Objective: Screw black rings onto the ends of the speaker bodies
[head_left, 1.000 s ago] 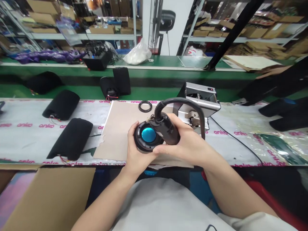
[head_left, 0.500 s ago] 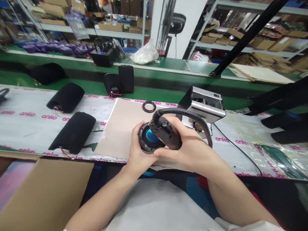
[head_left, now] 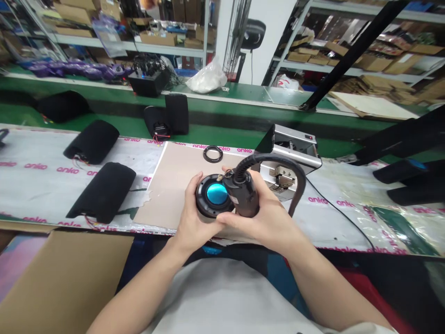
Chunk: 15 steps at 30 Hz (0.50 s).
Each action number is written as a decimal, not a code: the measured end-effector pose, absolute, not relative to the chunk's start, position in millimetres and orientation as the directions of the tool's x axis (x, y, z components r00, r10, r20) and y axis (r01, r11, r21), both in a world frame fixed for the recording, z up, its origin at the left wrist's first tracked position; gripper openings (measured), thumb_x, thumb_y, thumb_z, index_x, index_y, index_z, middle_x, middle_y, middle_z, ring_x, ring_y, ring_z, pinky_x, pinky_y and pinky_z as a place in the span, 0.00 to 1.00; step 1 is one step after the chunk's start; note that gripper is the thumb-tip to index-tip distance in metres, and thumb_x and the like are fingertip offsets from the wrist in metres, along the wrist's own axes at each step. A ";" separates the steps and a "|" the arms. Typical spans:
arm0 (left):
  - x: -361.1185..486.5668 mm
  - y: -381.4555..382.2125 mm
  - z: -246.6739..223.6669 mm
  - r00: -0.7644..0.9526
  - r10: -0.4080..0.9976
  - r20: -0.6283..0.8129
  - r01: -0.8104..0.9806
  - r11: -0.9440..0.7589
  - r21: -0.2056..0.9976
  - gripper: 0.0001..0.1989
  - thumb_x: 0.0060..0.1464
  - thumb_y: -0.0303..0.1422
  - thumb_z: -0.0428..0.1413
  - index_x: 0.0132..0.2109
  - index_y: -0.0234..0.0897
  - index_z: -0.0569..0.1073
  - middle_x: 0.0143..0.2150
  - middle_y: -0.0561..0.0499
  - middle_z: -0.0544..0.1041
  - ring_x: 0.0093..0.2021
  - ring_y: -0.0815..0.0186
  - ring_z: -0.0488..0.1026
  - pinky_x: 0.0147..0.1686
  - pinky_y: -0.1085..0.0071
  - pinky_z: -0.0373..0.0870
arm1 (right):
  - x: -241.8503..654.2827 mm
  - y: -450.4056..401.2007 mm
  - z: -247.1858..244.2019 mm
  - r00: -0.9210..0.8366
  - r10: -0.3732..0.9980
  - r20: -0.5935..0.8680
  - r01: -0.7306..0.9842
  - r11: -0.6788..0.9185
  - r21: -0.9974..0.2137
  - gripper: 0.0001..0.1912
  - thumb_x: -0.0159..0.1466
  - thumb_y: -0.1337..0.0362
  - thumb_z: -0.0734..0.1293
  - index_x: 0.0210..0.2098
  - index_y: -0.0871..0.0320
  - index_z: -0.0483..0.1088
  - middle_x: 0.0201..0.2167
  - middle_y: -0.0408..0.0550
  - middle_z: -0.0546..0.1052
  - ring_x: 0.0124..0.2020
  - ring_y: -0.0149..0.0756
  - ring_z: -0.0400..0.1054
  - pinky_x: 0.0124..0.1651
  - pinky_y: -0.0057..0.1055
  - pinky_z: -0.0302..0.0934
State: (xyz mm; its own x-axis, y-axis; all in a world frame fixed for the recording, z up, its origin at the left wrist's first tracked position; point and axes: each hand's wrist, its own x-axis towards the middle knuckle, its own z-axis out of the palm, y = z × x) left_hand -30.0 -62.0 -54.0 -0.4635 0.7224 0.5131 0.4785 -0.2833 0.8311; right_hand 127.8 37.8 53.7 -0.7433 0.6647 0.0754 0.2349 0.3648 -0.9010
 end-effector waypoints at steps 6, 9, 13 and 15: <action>-43.1 -63.6 -43.1 -0.344 0.731 0.589 0.502 -0.386 0.774 0.49 0.53 0.45 0.74 0.75 0.50 0.61 0.71 0.40 0.70 0.73 0.44 0.70 0.71 0.44 0.70 | 128.6 41.0 56.1 -0.720 0.693 0.038 0.312 0.373 -0.874 0.42 0.58 0.56 0.83 0.67 0.35 0.67 0.61 0.39 0.78 0.61 0.44 0.76 0.67 0.45 0.70; -55.4 -61.5 -30.4 -0.271 0.750 0.604 0.479 -0.439 0.760 0.56 0.44 0.56 0.76 0.75 0.50 0.63 0.76 0.38 0.65 0.77 0.38 0.63 0.75 0.39 0.63 | 126.7 40.8 61.7 -0.713 0.701 -0.007 0.375 0.373 -0.849 0.42 0.58 0.52 0.83 0.68 0.34 0.67 0.57 0.40 0.79 0.54 0.45 0.78 0.66 0.48 0.72; -61.2 -54.8 -18.7 -0.246 0.776 0.581 0.482 -0.423 0.768 0.56 0.41 0.56 0.78 0.73 0.48 0.67 0.73 0.38 0.72 0.72 0.39 0.71 0.71 0.43 0.71 | 126.8 41.4 66.4 -0.721 0.692 -0.033 0.357 0.330 -0.874 0.39 0.59 0.57 0.81 0.67 0.41 0.69 0.54 0.43 0.81 0.51 0.45 0.79 0.61 0.48 0.74; -59.1 -52.7 -16.9 -0.287 0.782 0.553 0.496 -0.373 0.784 0.50 0.46 0.52 0.77 0.71 0.45 0.69 0.68 0.38 0.76 0.68 0.42 0.77 0.68 0.47 0.75 | 133.7 48.2 67.7 -0.708 0.700 -0.089 0.312 0.197 -0.930 0.38 0.58 0.58 0.81 0.65 0.46 0.70 0.51 0.45 0.82 0.38 0.41 0.79 0.45 0.42 0.77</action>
